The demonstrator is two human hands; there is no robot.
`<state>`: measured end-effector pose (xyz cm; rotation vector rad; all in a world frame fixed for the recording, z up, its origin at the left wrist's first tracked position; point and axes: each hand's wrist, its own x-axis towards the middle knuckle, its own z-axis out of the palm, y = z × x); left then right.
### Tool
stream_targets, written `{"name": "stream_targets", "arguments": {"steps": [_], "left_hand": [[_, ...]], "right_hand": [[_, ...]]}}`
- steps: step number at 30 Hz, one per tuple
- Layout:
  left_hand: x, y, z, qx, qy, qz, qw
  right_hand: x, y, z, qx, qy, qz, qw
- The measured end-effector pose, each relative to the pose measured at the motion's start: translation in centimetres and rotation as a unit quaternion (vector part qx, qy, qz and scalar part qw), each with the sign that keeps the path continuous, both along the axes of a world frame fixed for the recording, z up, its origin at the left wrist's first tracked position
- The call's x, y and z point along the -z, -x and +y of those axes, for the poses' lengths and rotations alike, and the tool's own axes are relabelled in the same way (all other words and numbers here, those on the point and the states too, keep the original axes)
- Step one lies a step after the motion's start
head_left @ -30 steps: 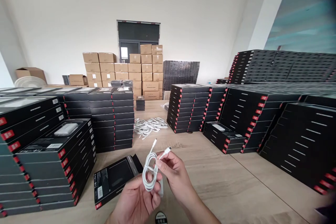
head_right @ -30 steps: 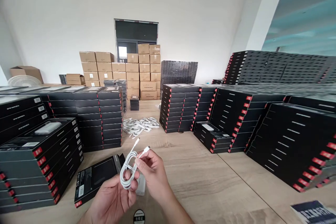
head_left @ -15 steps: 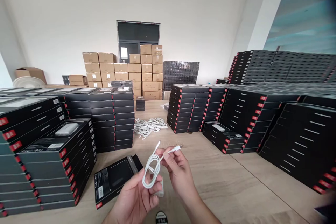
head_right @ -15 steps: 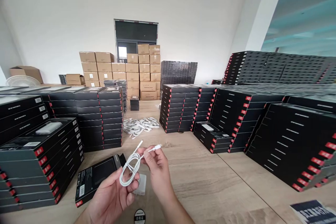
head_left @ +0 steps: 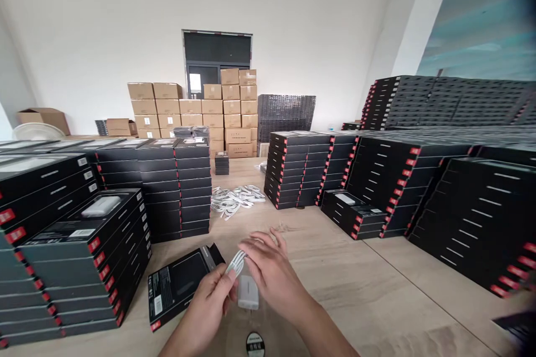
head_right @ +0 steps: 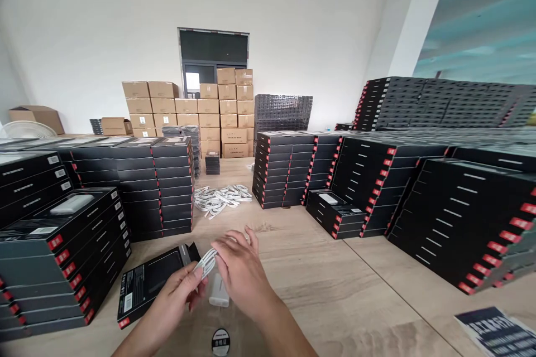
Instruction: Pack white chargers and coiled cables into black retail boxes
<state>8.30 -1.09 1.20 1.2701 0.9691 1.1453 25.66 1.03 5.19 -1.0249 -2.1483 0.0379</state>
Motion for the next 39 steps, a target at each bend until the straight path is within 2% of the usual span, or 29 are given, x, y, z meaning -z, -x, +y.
{"name": "stream_targets", "arguments": {"steps": [5,8,12,14,16,19,22,24,27,30,32,33,35,37,39], "left_hand": [[-0.1,0.2,0.0,-0.047,-0.046,0.064,0.996],[-0.1,0.3,0.2,-0.087,-0.064,0.095,0.990],[-0.3,0.5,0.0,-0.100,-0.081,0.133,0.983],[-0.5,0.7,-0.1,-0.101,-0.081,0.150,0.980],[-0.6,0.8,-0.2,-0.110,-0.079,0.158,0.978],[-0.7,0.9,-0.3,-0.115,-0.075,0.169,0.976],[-0.7,0.7,-0.3,-0.107,-0.071,0.163,0.978],[-0.6,0.4,-0.3,-0.099,-0.069,0.142,0.982],[-0.4,0.3,-0.3,-0.082,-0.060,0.098,0.990],[-0.3,0.3,-0.2,-0.050,-0.047,0.055,0.996],[-0.2,0.4,-0.2,-0.026,-0.035,0.040,0.998],[-0.3,0.3,-0.2,-0.014,-0.027,0.034,0.999],[-0.4,0.2,-0.1,0.004,0.000,0.006,1.000],[-0.7,0.0,-0.1,-0.001,0.032,-0.055,0.998],[-1.0,-0.2,0.0,-0.029,0.061,-0.134,0.989]], "right_hand": [[0.4,0.6,0.1,0.032,0.005,-0.007,0.999],[0.5,1.1,0.1,0.049,-0.055,-0.006,0.997],[0.6,1.8,-0.2,0.126,-0.150,-0.046,0.980],[0.5,2.1,-0.5,0.148,-0.150,-0.086,0.974],[0.5,2.5,-0.8,0.143,-0.129,-0.109,0.975],[0.3,3.0,-1.3,0.110,-0.056,-0.052,0.991],[0.4,3.5,-1.5,0.062,0.082,0.090,0.991],[0.5,3.6,-1.4,0.035,0.177,0.188,0.965],[0.6,3.4,-1.0,-0.003,0.284,0.293,0.913],[0.6,3.1,-0.6,-0.054,0.364,0.347,0.863],[0.5,3.1,-0.5,-0.081,0.404,0.350,0.841],[0.4,3.1,-0.6,-0.084,0.409,0.343,0.842],[0.5,3.1,-0.7,-0.053,0.373,0.314,0.871],[0.6,3.0,-0.7,0.011,0.286,0.299,0.910],[0.7,2.9,-0.7,0.062,0.211,0.325,0.920]]}}
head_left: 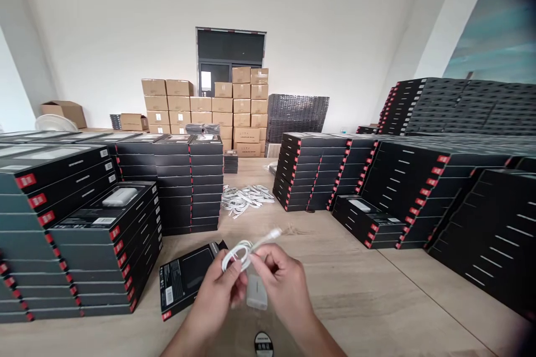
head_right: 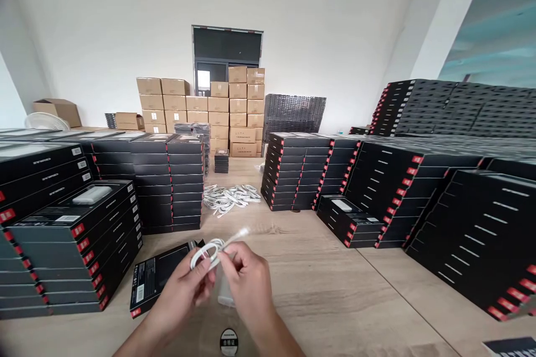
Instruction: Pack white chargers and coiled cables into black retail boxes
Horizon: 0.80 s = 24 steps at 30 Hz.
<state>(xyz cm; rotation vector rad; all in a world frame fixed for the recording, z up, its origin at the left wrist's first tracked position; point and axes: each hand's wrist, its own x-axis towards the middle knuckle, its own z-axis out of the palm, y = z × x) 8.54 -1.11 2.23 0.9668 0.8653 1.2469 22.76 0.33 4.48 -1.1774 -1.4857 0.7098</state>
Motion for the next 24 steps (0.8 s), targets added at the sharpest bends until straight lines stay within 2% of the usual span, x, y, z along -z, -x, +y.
{"name": "stream_targets", "arguments": {"steps": [1,3,6,8,9,12,14,16,17,20,22,24], "left_hand": [[-0.1,-0.1,0.0,-0.011,0.012,-0.034,0.999],[-0.2,-0.5,-0.1,-0.002,0.025,-0.073,0.997],[0.2,-1.1,-0.3,0.068,0.006,-0.047,0.997],[0.3,-1.1,-0.4,0.103,-0.015,0.015,0.995],[0.3,-0.9,-0.5,0.108,-0.021,0.057,0.992],[-0.1,0.6,-0.6,0.054,-0.050,0.244,0.967],[-0.3,1.6,-0.8,0.008,-0.074,0.397,0.915],[-0.2,2.1,-1.2,0.017,-0.066,0.498,0.864],[0.0,2.1,-1.4,0.035,-0.054,0.526,0.848],[1.2,1.5,-1.9,0.066,-0.038,0.565,0.821],[2.0,0.8,-1.8,0.046,-0.062,0.583,0.809],[2.6,0.1,-1.4,0.013,-0.103,0.576,0.811]], "right_hand": [[0.1,0.0,0.1,0.014,-0.011,0.025,1.000],[0.3,0.2,0.2,-0.015,0.007,0.106,0.994],[0.8,1.0,0.2,-0.108,0.111,0.242,0.958],[1.0,1.4,0.4,-0.130,0.168,0.333,0.919],[1.1,1.4,0.6,-0.127,0.170,0.380,0.900],[1.0,0.2,1.5,-0.087,0.129,0.487,0.860],[0.8,-1.1,2.2,-0.063,0.125,0.496,0.857],[0.8,-2.3,2.8,-0.042,0.136,0.478,0.866],[0.9,-2.7,3.0,-0.035,0.139,0.471,0.870],[1.2,-3.3,3.6,-0.027,0.137,0.467,0.873],[1.2,-3.4,3.8,-0.027,0.131,0.475,0.870],[1.2,-3.5,3.8,-0.028,0.124,0.487,0.864]]}}
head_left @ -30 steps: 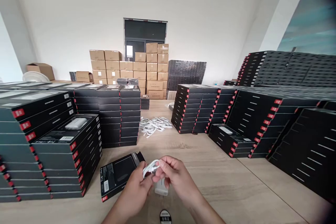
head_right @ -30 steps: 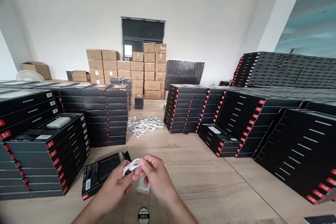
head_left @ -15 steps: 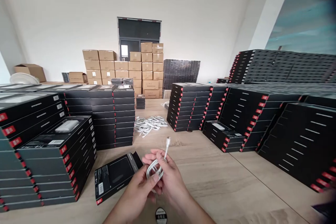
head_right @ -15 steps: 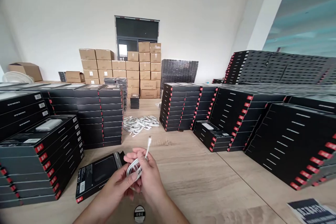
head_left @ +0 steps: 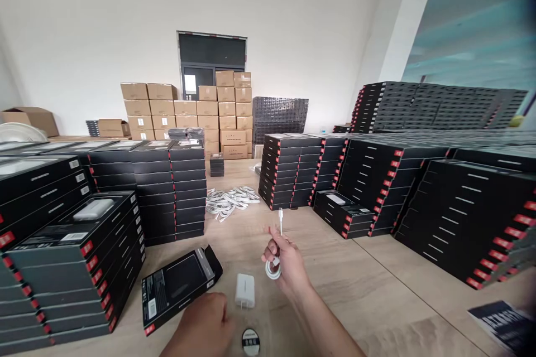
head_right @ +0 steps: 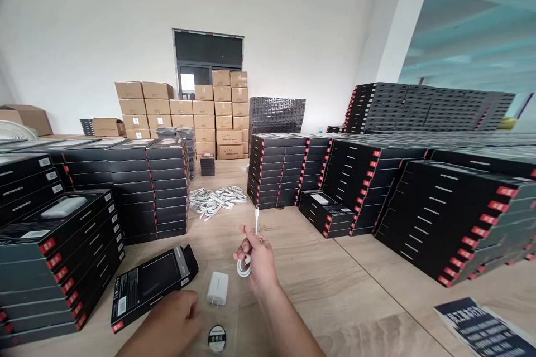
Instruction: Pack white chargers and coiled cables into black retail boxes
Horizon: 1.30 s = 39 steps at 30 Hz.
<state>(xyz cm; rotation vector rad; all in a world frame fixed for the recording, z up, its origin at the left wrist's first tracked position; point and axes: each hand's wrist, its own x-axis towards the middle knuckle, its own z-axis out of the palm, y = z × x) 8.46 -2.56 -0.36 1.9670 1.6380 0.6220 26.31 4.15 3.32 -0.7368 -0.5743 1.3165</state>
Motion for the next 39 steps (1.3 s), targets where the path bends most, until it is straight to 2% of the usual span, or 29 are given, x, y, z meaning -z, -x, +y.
{"name": "stream_targets", "arguments": {"steps": [3,5,8,11,14,16,18,20,22,26,29,34,39], "left_hand": [[0.5,-1.0,0.8,-0.025,-0.037,-0.109,0.993],[0.5,-1.5,1.3,-0.062,-0.021,-0.231,0.971],[0.4,-2.0,1.7,-0.112,-0.022,-0.411,0.904],[0.1,-2.5,1.7,-0.125,-0.021,-0.541,0.832],[-0.3,-2.9,1.4,-0.116,0.051,-0.655,0.745],[-0.5,-3.0,1.1,-0.098,0.072,-0.713,0.691],[-0.9,-2.8,1.0,-0.069,0.064,-0.741,0.665],[-1.2,-2.3,1.0,-0.047,0.055,-0.743,0.665],[-1.5,-1.7,1.2,-0.044,0.058,-0.730,0.679],[-1.8,-0.6,1.8,-0.067,0.058,-0.707,0.701],[-1.9,-0.3,2.0,-0.059,0.054,-0.700,0.709],[-2.1,-0.5,2.0,-0.044,0.053,-0.688,0.722],[-1.9,-0.5,2.2,-0.075,0.054,-0.688,0.720]], "right_hand": [[-0.3,-0.1,-0.3,0.007,-0.008,0.006,1.000],[-0.6,0.2,-0.7,0.028,-0.020,-0.032,0.999],[-0.7,1.2,-1.5,0.047,-0.050,-0.161,0.985],[-0.3,2.7,-2.1,0.040,-0.096,-0.280,0.954],[0.8,3.8,-2.3,0.069,-0.140,-0.342,0.927],[1.8,4.2,-2.1,0.084,-0.142,-0.376,0.912],[2.5,4.2,-1.8,0.072,-0.136,-0.419,0.895],[2.9,4.1,-1.5,0.042,-0.141,-0.461,0.875],[2.9,3.8,-1.4,-0.002,-0.146,-0.472,0.869],[2.0,2.9,-1.2,-0.137,-0.130,-0.361,0.913],[1.1,2.2,-1.3,-0.192,-0.102,-0.313,0.925],[0.4,2.6,-2.2,-0.206,-0.106,-0.312,0.921],[1.5,4.0,-1.9,-0.130,-0.085,-0.331,0.931]]}}
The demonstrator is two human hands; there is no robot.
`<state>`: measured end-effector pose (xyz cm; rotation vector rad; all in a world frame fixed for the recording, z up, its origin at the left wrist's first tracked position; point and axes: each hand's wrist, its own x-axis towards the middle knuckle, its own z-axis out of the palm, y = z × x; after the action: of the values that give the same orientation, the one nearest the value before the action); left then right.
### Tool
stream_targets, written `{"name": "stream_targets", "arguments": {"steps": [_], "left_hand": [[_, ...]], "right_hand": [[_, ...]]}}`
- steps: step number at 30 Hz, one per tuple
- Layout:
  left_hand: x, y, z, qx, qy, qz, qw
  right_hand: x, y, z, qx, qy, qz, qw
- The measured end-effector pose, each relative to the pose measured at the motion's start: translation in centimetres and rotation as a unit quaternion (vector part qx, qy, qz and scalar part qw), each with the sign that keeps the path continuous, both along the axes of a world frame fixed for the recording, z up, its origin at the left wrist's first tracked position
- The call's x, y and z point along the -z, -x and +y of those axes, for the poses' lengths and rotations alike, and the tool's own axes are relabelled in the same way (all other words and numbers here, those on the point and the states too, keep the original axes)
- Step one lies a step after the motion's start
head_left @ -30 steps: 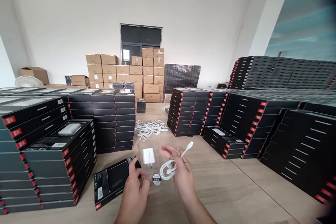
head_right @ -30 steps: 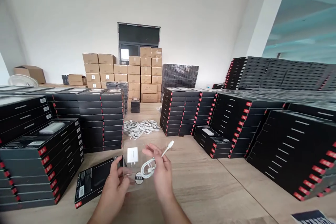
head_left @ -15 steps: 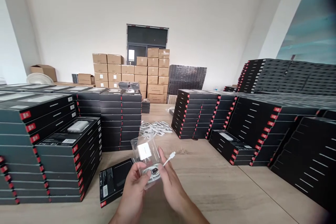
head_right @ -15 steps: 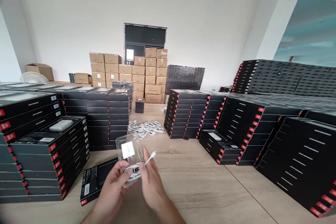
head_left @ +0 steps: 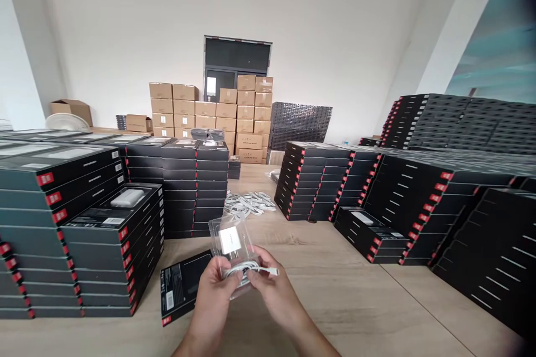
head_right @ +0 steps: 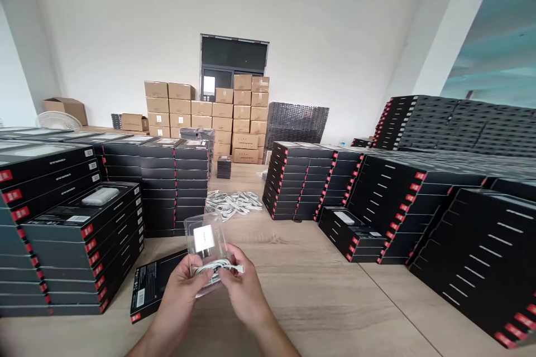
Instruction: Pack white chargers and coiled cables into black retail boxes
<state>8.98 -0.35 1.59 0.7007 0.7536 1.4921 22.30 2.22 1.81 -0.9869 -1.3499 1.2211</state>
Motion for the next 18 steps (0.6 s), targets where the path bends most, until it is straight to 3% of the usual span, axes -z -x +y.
{"name": "stream_targets", "arguments": {"steps": [8,18], "left_hand": [[0.5,0.2,0.2,-0.037,-0.004,0.072,0.997],[0.9,0.3,0.5,-0.100,-0.022,0.112,0.988]], "right_hand": [[-0.4,-0.4,0.0,-0.058,-0.016,0.015,0.998],[0.5,1.0,0.2,0.064,-0.121,-0.084,0.987]]}}
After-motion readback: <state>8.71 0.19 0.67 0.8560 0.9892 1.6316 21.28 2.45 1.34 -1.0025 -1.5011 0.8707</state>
